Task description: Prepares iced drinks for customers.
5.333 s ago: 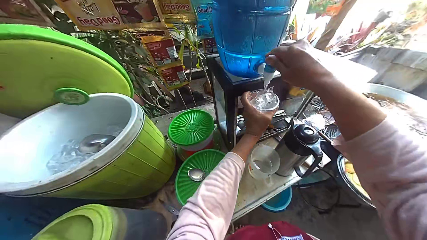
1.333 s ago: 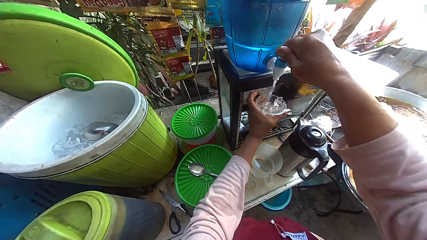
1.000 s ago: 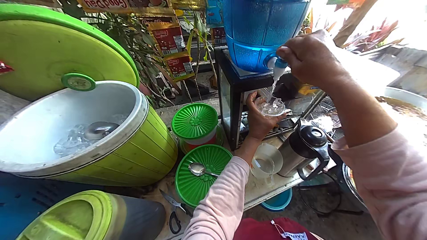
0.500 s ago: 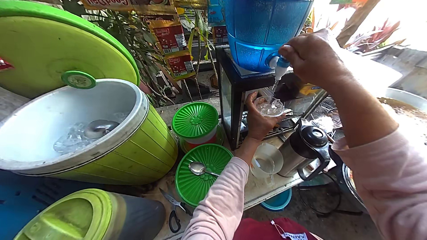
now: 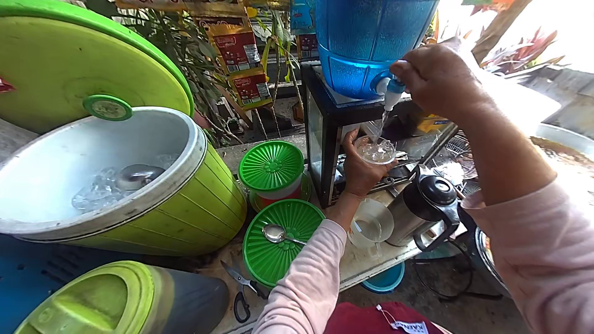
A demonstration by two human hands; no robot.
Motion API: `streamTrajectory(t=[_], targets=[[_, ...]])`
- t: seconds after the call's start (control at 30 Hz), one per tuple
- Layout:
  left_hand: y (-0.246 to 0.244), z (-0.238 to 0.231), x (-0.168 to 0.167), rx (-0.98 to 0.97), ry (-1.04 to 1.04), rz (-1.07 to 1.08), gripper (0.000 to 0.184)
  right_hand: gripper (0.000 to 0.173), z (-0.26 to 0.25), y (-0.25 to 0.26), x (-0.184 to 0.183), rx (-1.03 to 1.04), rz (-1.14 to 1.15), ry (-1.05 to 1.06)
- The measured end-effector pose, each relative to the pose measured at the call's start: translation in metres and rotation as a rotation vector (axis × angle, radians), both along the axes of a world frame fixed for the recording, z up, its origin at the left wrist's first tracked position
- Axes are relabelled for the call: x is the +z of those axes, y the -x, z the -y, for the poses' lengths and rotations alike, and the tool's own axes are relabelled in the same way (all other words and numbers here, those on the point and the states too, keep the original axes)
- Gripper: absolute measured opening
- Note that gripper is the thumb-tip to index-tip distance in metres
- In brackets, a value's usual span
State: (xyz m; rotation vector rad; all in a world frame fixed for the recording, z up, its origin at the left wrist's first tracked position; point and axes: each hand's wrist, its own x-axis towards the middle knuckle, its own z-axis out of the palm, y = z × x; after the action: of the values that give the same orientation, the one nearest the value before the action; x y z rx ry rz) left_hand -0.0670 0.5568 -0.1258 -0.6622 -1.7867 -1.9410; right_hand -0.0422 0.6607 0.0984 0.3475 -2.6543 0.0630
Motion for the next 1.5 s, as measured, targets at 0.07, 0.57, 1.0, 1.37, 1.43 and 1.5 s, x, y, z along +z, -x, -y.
streamTrajectory(t=[0.07, 0.57, 1.0, 1.37, 1.43, 1.5], targets=[[-0.0013, 0.0006, -0.0003, -0.005, 0.004, 0.004, 0.117, 0.048, 0.0002, -0.0002, 0.0004, -0.006, 0.008, 0.003], [-0.0023, 0.0003, -0.0007, 0.013, 0.002, -0.014, 0.117, 0.047, -0.0004, -0.0005, -0.0010, 0.017, 0.001, 0.004], [-0.0043, -0.0001, 0.0024, 0.025, -0.012, -0.022, 0.117, 0.047, 0.0008, -0.0007, -0.0012, 0.010, -0.010, -0.001], [-0.0041, -0.0001, 0.0028, 0.027, -0.024, -0.026, 0.118, 0.050, 0.0013, -0.0010, -0.0044, -0.010, -0.020, -0.013], [-0.0041, -0.0004, 0.0040, 0.027, -0.018, -0.017, 0.119, 0.048, 0.0019, -0.0022, -0.0055, 0.002, -0.028, -0.009], [-0.0034, -0.0014, 0.0050, 0.026, -0.015, -0.011, 0.119, 0.046, 0.0019, -0.0027, -0.0074, 0.024, -0.046, -0.007]])
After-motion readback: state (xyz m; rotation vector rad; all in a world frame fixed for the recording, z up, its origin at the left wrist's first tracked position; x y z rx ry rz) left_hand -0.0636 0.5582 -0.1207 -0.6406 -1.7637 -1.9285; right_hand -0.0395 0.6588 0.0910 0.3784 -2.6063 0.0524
